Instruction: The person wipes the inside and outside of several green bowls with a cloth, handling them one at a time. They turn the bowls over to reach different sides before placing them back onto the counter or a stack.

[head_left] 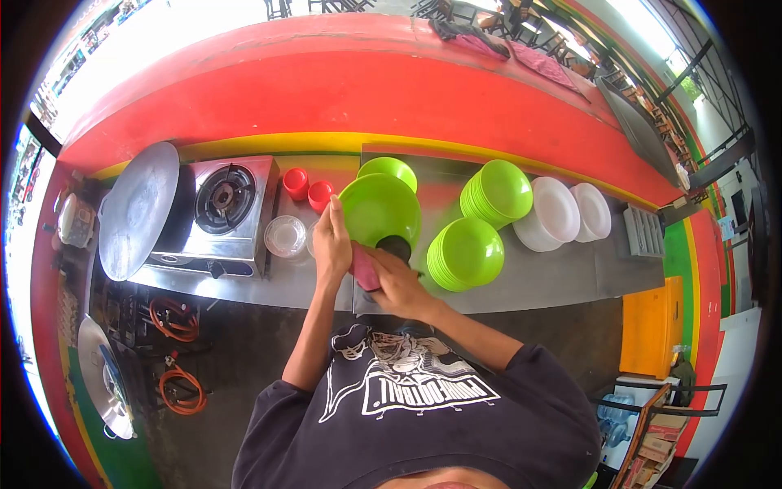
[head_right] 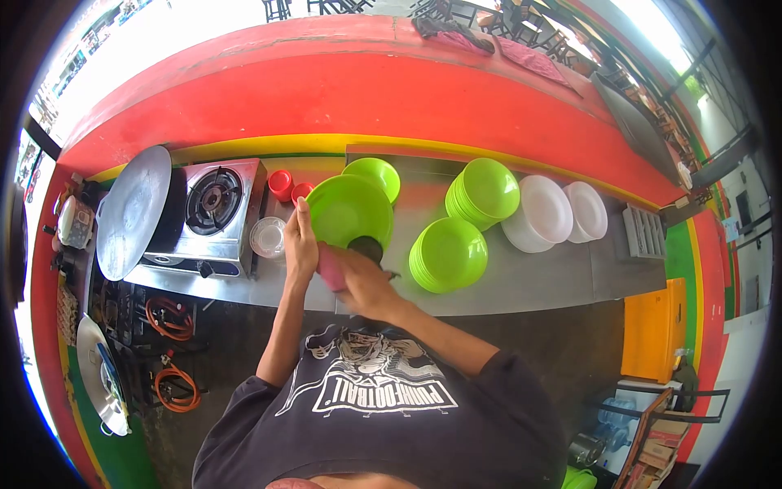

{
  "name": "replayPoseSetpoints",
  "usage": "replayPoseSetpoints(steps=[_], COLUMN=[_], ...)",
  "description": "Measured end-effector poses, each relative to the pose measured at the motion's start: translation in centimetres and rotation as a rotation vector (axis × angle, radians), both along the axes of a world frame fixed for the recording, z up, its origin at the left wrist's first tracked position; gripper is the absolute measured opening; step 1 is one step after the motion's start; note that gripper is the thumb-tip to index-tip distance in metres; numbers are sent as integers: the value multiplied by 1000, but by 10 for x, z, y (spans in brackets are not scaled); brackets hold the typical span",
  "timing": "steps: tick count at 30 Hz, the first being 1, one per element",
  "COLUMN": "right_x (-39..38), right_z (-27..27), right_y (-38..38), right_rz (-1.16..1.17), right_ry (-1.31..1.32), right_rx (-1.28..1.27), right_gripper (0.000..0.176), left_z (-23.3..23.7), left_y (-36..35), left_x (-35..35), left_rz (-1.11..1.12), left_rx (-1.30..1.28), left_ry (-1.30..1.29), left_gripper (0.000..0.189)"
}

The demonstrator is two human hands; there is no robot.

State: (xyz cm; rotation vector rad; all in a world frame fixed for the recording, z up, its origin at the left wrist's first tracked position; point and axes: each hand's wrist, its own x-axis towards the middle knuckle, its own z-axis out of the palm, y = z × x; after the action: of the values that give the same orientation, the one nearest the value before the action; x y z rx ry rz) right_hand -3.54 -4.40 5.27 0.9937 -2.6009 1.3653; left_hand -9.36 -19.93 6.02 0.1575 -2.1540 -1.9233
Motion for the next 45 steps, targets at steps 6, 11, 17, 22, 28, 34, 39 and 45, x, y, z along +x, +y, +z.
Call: replayPoseSetpoints(steps=[6, 11, 17, 22, 28, 34, 39, 45], right_x=[4, -21, -27, -7, -18, -40, -23, -14], right_z=[-2, -29, -14, -18, -37, -30, -24, -7], right_y=[-5, 18, 4, -38, -19, -10, -41, -54], right_rz=[47, 60, -18, -183, 117, 159, 4, 107], right_ry=[46, 327, 414, 213, 219, 287, 93, -10], right_rx=[-29, 75, -70, -230, -134, -103, -256, -249], right_gripper=[77, 59, 50, 48, 55, 54, 47, 47], left_z=[12, 37, 35, 4, 28, 26, 1, 7], left_y=[-15, -32, -30, -20, -62, -56, -30, -54], left_x=[3, -2, 5, 19, 22, 24, 28, 29], left_rz=[-61, -173, -261, -168, -250, -174, -66, -105], left_rx=[21, 32, 310, 355, 334, 379, 313, 356], left_ry=[-83, -90, -15, -12, -176, -155, -5, -95], left_gripper=[59, 58, 44, 53, 47, 51, 60, 56])
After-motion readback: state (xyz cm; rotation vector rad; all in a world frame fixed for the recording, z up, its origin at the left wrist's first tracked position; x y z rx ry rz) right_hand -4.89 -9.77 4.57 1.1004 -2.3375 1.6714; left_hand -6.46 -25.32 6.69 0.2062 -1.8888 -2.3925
